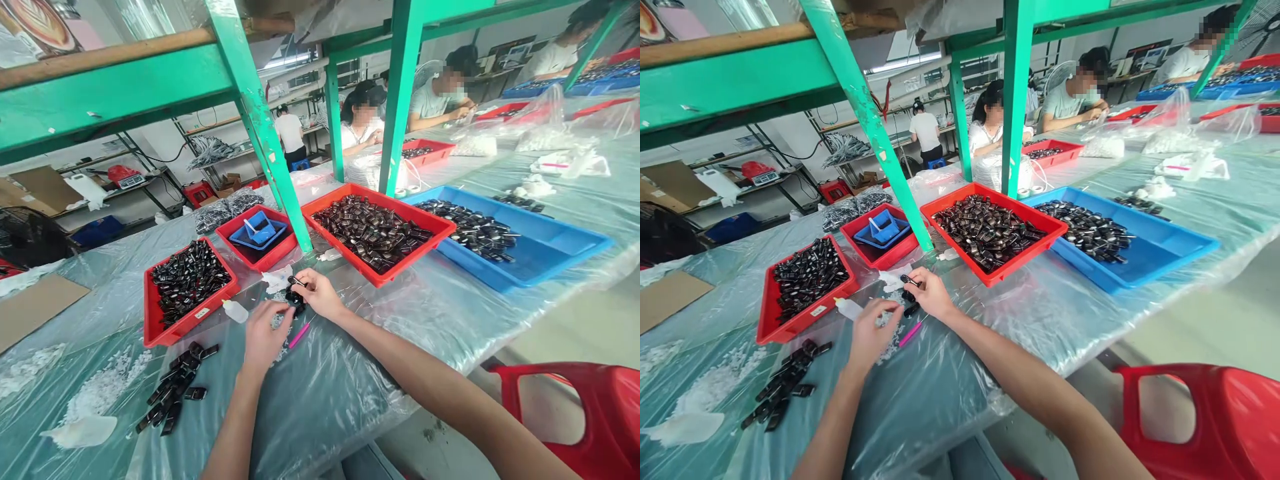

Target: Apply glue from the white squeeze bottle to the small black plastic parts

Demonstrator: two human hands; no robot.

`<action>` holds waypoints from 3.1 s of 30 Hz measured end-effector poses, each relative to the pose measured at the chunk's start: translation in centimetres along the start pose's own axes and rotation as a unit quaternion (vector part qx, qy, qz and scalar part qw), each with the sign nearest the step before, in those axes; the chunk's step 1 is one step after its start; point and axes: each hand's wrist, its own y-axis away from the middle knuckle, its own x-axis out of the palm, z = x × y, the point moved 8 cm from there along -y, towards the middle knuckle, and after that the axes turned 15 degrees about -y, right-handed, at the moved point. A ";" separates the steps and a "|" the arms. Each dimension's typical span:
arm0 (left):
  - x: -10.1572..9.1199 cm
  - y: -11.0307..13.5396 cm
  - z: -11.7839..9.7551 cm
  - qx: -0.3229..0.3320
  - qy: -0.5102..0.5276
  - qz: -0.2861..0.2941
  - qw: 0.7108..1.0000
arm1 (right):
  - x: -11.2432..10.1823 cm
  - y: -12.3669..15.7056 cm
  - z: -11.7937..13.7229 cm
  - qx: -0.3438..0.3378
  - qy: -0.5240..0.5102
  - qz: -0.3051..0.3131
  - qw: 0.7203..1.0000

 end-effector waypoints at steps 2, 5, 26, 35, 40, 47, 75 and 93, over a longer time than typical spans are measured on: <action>2.2 0.4 -0.7 0.051 -0.045 0.096 0.993 | -0.1 0.0 0.0 -0.003 0.001 -0.001 1.000; 3.1 0.5 0.1 0.081 -0.115 0.124 0.982 | -0.2 -0.1 -0.3 -0.001 0.002 0.000 1.000; 0.5 -0.4 4.4 -0.170 0.147 -0.012 0.974 | 1.9 0.6 -0.8 0.017 0.018 0.111 0.994; 1.3 -0.2 4.7 -0.211 0.230 0.029 0.950 | 3.1 1.2 -0.9 0.047 -0.012 0.174 0.984; 1.3 -0.3 4.7 -0.207 0.234 0.031 0.949 | 2.9 1.1 -1.3 0.054 -0.011 0.158 0.986; 1.6 -0.3 4.7 -0.219 0.235 0.048 0.946 | 3.3 1.2 -0.6 0.040 -0.006 0.183 0.982; 3.4 0.7 2.4 0.047 -0.241 0.059 0.968 | 2.8 2.7 1.0 -0.011 0.512 0.214 0.832; 3.1 0.5 3.0 0.033 -0.212 0.067 0.975 | 2.0 2.2 0.8 0.027 0.489 0.158 0.857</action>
